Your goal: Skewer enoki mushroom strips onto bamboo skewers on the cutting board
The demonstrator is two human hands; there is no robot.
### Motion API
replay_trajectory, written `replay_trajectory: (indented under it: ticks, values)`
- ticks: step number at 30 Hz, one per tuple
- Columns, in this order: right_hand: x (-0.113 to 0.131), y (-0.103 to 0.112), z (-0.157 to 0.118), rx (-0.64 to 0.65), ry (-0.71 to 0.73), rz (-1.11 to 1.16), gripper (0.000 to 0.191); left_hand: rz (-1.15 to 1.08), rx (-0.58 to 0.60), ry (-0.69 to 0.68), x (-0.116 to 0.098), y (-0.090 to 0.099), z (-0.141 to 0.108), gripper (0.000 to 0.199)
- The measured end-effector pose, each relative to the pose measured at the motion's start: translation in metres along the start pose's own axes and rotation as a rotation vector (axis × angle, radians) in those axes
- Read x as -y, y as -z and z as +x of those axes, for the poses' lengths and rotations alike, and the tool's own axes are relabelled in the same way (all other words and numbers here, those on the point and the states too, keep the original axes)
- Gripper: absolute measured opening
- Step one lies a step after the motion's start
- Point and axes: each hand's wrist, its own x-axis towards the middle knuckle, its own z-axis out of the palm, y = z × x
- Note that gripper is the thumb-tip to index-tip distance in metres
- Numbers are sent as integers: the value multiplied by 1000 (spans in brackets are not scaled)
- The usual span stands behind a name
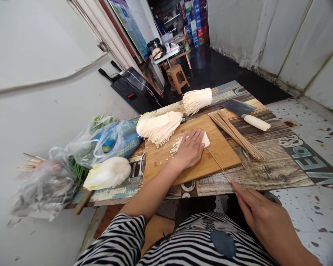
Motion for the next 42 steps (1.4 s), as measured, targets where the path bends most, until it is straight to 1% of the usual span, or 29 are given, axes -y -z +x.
replay_trajectory:
  ticks: [9,22,29,35,42]
  values:
    - [2,-1,1,-32,-5,-32,33,-5,3,6,-1,2,-1,53]
    - [3,1,6,-41,-2,-56,33,-2,-3,-1,0,0,0,53]
    - [3,0,2,35,-40,-39,35,-8,-2,1,0,0,0,53]
    - [2,1,5,-14,10,-52,34,-15,3,1,0,1,0,53]
    - [3,2,9,-62,33,-66,32,-32,1,2,1,0,1,53]
